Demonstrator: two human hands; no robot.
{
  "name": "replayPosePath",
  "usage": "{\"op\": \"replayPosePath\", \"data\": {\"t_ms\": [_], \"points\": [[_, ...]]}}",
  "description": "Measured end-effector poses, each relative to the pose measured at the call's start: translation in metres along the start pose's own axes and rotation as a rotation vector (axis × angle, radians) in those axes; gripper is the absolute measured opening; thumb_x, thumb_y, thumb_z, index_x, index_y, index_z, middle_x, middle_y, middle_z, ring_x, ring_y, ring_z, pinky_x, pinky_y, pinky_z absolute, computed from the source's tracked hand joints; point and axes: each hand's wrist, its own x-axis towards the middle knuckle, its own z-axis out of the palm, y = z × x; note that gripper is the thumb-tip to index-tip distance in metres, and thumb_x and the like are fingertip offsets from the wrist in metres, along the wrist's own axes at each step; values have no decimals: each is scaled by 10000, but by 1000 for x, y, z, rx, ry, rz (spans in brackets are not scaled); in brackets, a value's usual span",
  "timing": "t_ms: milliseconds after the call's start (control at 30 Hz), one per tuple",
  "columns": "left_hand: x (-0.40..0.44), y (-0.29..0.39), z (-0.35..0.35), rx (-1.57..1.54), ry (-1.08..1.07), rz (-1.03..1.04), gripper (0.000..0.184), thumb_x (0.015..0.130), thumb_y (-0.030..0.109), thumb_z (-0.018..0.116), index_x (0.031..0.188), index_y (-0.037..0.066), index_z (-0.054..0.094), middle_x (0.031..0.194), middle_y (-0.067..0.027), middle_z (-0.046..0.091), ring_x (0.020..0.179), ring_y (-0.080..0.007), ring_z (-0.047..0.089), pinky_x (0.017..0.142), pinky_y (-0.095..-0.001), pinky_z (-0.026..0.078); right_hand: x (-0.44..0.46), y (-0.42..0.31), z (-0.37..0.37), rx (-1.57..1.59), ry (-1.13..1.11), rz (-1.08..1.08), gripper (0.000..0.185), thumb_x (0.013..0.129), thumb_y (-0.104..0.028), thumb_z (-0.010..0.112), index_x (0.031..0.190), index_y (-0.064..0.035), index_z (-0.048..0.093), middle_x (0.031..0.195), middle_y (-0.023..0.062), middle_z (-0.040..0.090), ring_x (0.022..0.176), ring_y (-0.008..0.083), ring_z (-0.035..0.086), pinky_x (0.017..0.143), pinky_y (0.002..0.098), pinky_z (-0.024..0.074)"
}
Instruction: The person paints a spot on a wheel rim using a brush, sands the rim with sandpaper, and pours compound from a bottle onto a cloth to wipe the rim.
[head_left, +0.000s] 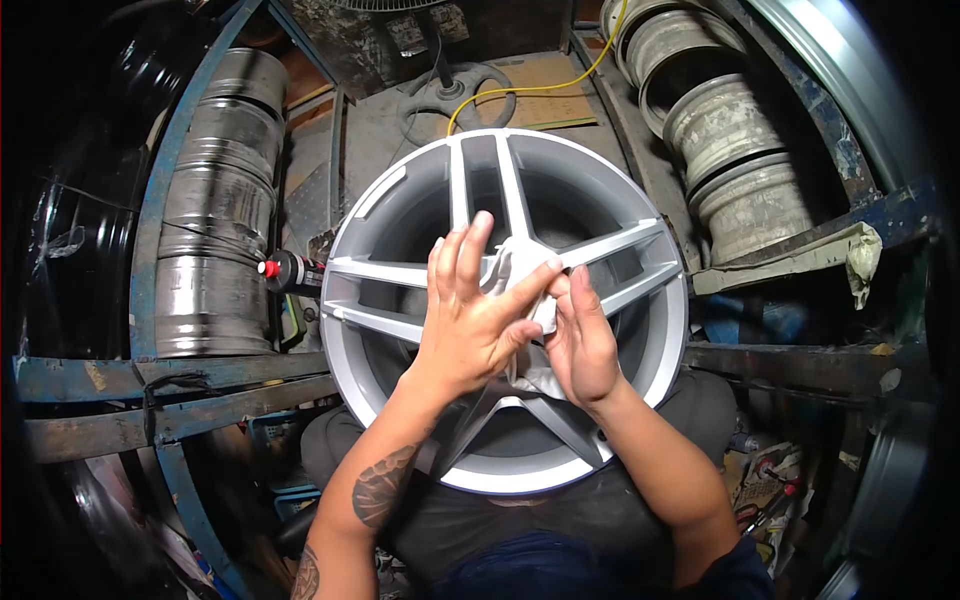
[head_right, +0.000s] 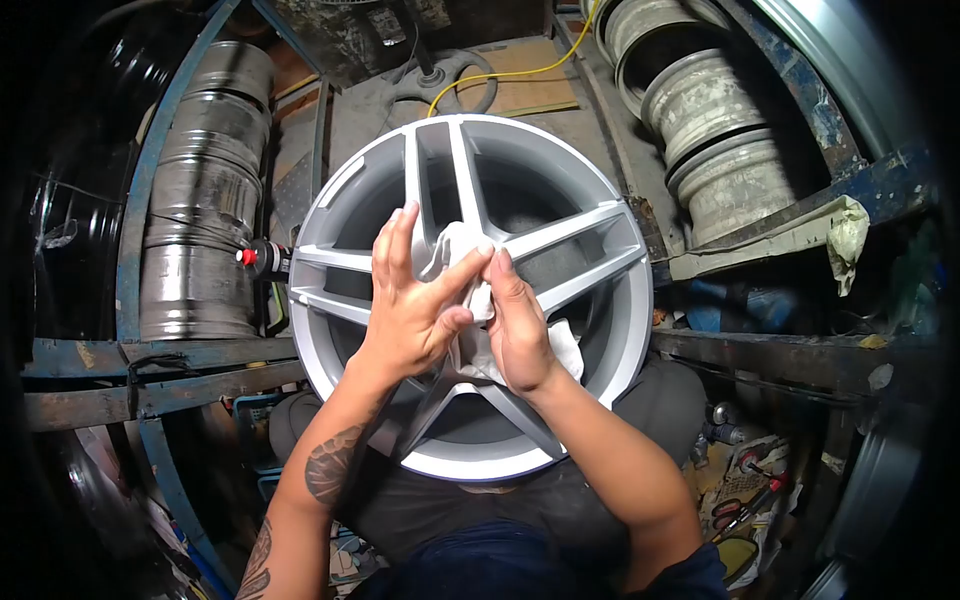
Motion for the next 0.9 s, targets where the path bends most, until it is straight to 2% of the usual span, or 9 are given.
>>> {"op": "replayPosePath", "data": {"t_ms": [167, 267, 300, 433, 533, 633, 667, 767, 900], "points": [[3, -3, 5, -11, 46, -76, 581, 1019, 666, 386, 1396, 317, 656, 1656, -215, 226, 1466, -446, 264, 1179, -626, 205, -1, -1, 4, 27, -11, -33, 600, 1125, -470, 319, 1418, 26, 483, 1322, 97, 594, 1206, 155, 574, 1025, 311, 454], [-1, -2, 2, 117, -20, -71, 643, 1009, 701, 362, 1381, 282, 676, 1643, -256, 235, 1479, -454, 246, 1204, -594, 178, 1, -4, 2, 102, 19, 0, 756, 1105, -556, 275, 1486, 86, 392, 1416, 160, 565, 1286, 215, 563, 1070, 346, 442], [0, -6, 6, 108, 24, -161, 640, 1006, 706, 361, 1404, 298, 655, 1641, -239, 247, 1476, -444, 251, 1197, -605, 186, 2, -6, 2, 139, -29, 11, 729, 1103, -547, 314, 1485, 68, 397, 1416, 158, 568, 1278, 220, 571, 1071, 356, 445], [-6, 10, 9, 162, -13, 24, 659, 992, 737, 340, 1410, 329, 644, 1659, -202, 241, 1481, -422, 246, 1189, -621, 179, 2, -18, 1, 420, 2, 54, 492, 1105, -391, 461, 1390, 6, 525, 1321, 106, 620, 1194, 187, 608, 1040, 349, 467], [1, 1, 5, 207, 43, -138, 658, 994, 735, 333, 1398, 327, 655, 1651, -218, 243, 1462, -435, 253, 1183, -623, 179, 2, -7, 2, 345, 81, 9, 574, 1100, -443, 438, 1418, 34, 478, 1363, 134, 601, 1238, 215, 590, 1036, 358, 467], [-1, 6, 5, 178, 24, -66, 659, 996, 734, 329, 1397, 328, 658, 1640, -219, 256, 1454, -436, 257, 1179, -625, 180, 1, -5, 5, 281, 85, -8, 610, 1105, -454, 410, 1422, 64, 469, 1372, 145, 600, 1243, 219, 586, 1047, 354, 451], [-5, 12, 5, 140, 32, -69, 625, 986, 739, 322, 1430, 405, 608, 1657, -145, 286, 1450, -414, 288, 1174, -648, 193, 1, -6, 2, 252, 56, -18, 606, 1106, -450, 409, 1420, 64, 473, 1372, 145, 600, 1250, 217, 581, 1062, 355, 440], [0, 5, 0, 161, 88, -144, 598, 998, 727, 300, 1406, 433, 623, 1653, -132, 298, 1456, -385, 290, 1179, -634, 196, -2, -8, 6, 90, -14, -58, 559, 1103, -399, 452, 1418, 61, 489, 1376, 143, 597, 1247, 212, 580, 1080, 350, 428], [1, 13, -5, 142, 63, 22, 526, 1018, 686, 325, 1384, 466, 632, 1636, -99, 340, 1455, -360, 298, 1186, -626, 190, -4, -3, 16, 39, 79, -93, 433, 1089, -303, 536, 1336, 51, 565, 1261, 125, 652, 1151, 159, 614, 1011, 315, 463]]}}
